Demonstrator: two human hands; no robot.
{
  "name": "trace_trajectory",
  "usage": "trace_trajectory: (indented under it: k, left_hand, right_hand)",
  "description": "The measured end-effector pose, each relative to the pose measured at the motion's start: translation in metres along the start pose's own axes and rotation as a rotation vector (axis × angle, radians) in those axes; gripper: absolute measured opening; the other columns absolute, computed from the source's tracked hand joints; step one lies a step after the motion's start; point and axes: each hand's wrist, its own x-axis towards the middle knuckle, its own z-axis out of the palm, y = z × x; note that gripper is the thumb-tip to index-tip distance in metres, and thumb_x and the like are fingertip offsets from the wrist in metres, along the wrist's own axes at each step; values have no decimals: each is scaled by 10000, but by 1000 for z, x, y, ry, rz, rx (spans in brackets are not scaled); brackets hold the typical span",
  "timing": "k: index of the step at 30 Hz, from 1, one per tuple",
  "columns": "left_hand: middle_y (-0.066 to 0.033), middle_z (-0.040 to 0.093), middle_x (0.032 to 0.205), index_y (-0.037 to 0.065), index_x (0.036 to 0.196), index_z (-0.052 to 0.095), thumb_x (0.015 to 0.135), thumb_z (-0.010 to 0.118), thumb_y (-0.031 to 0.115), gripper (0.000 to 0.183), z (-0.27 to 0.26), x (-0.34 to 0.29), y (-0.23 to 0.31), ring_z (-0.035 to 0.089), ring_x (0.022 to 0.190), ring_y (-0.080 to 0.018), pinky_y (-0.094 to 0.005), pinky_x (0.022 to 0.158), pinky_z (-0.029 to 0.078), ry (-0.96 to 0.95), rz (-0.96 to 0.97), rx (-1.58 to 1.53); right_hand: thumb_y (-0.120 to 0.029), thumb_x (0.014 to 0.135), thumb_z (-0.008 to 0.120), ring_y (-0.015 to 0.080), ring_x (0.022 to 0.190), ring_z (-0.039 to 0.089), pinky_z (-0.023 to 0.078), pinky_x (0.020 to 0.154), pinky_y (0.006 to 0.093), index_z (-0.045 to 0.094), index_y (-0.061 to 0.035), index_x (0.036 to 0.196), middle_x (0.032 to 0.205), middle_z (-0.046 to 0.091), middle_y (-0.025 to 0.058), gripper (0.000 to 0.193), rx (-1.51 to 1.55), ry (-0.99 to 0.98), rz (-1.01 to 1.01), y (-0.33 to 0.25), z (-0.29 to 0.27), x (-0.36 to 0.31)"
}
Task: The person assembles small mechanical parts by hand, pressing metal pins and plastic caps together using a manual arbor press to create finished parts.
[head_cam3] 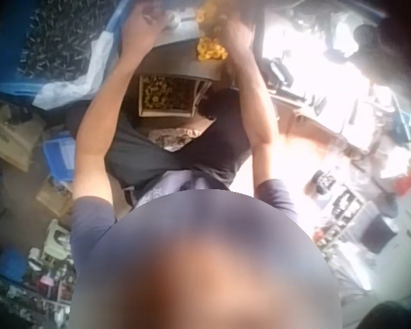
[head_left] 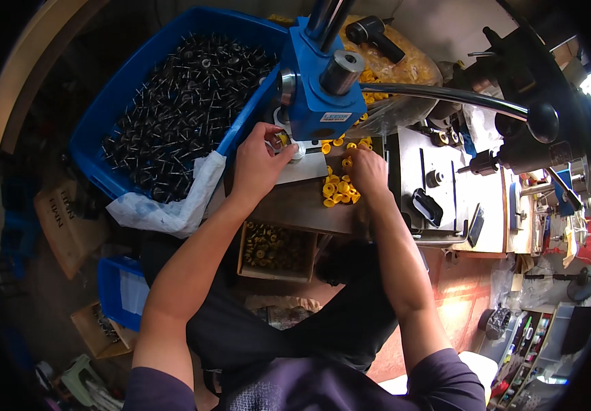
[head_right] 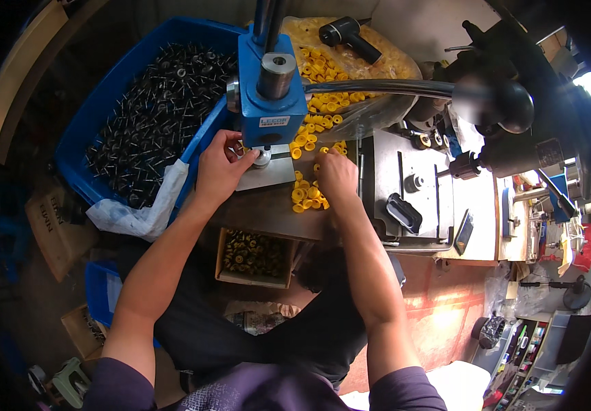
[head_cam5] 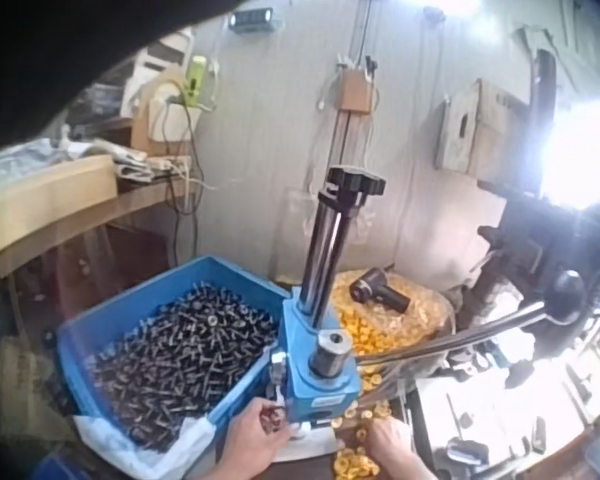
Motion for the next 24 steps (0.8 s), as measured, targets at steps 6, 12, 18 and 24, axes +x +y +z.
trace_trajectory:
  k: [6,12,18,24]
  left_hand:
    - [-56,650,987,-4,1093,625,816,843,183,400,-3,-1,-10,544,717,-76,-248,630,470,58,-18,-60]
    - [-14,656,892,-18,1090,650,852,818,178,351,-3,1,-14,538,704,-53,-215,639,456,14,-94,-165]
    - [-10,669,876,-19,1063,673,884,787,175,288,4,5,-15,529,693,-42,-214,623,442,-58,-73,-262]
    - [-43,644,902,5,1093,666,875,776,177,300,8,4,-12,554,688,-86,-261,621,460,-57,52,-19]
  right_hand:
    - [-224,799,801,247,813,695,534,729,375,734,-46,1028,929,694,88,298,531,177,-73,-24,-28,-1]
    - [-182,780,831,204,794,680,526,711,344,704,-19,993,937,687,92,297,882,71,-113,-75,-32,3]
    - [-232,786,813,324,883,677,530,779,426,703,-23,1065,1078,672,149,366,609,29,-164,-68,-25,2]
    - [-231,810,794,290,808,690,536,740,404,713,-24,1111,1037,682,135,375,727,44,-94,-53,-31,-6]
